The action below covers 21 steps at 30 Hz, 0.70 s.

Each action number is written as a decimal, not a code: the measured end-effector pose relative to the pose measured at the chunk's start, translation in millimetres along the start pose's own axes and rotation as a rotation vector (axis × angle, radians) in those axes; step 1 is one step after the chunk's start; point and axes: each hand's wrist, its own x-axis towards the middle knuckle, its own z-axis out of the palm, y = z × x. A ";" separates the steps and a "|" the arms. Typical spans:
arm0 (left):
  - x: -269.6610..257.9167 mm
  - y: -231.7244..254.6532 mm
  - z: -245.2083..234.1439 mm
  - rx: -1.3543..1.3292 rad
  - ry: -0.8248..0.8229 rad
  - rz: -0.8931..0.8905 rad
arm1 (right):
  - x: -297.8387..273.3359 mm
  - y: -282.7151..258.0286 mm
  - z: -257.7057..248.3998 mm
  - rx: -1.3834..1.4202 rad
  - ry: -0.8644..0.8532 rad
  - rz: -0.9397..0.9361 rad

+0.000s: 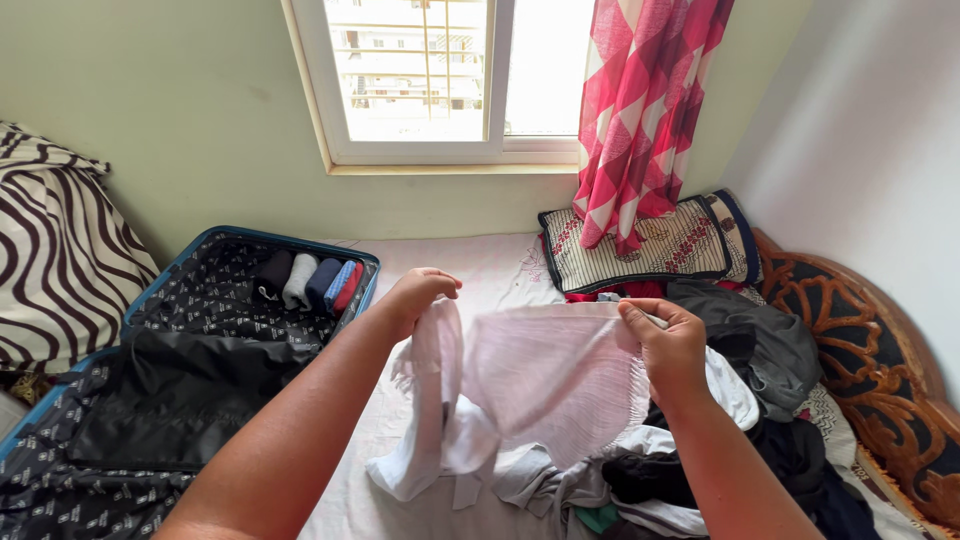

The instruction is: The person picks up clothing items from a bed, folds them into small rectangular shapes or rolls them, and places them into an open suitcase.

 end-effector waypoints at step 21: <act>-51.0 11.3 -17.6 -0.030 -0.278 0.075 | -59.0 17.8 126.5 -0.220 -0.562 0.003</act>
